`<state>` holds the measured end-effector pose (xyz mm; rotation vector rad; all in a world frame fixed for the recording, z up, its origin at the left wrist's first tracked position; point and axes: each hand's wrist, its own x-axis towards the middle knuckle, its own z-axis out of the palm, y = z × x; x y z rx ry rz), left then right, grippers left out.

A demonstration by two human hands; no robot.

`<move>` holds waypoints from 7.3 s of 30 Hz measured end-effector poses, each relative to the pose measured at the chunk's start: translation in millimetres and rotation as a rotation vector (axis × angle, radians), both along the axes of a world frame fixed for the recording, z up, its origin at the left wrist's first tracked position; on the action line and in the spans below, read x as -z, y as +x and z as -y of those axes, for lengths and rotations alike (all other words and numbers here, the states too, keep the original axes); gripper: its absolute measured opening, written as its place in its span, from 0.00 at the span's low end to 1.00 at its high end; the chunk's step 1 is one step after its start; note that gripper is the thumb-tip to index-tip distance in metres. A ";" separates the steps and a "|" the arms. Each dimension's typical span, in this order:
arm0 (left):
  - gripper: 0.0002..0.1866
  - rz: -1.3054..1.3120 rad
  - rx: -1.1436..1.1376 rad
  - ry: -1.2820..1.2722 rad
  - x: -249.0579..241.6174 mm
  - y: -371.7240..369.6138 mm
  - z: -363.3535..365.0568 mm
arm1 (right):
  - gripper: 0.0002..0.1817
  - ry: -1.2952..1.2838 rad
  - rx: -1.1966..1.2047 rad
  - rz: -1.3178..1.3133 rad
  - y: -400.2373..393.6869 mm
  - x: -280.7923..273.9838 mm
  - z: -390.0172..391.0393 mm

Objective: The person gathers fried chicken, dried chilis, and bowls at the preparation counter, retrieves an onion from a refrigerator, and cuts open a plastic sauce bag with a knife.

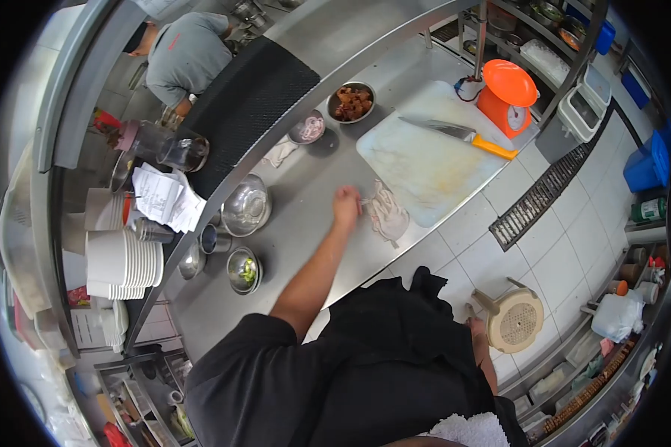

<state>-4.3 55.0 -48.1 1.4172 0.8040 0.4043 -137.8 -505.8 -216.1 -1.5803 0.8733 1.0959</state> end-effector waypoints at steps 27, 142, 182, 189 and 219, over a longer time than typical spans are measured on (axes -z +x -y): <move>0.10 0.048 0.044 -0.827 -101.2 -37.8 46.1 | 0.14 0.748 -0.774 1.281 107.9 -360.2 -309.7; 0.15 0.141 -0.278 -0.850 -108.3 34.0 45.9 | 0.13 0.812 -0.798 1.296 70.0 -390.5 -322.6; 0.10 -0.033 -0.211 -0.782 -71.6 0.9 92.9 | 0.21 0.558 -1.526 1.805 74.2 -373.0 -387.9; 0.13 0.012 0.227 -0.146 -71.7 -6.4 97.6 | 0.18 0.693 -1.392 1.860 84.8 -366.4 -371.4; 0.07 -0.043 -0.045 -0.511 -78.7 -185.4 27.7 | 0.22 -0.049 -1.158 1.625 143.8 -243.4 -379.9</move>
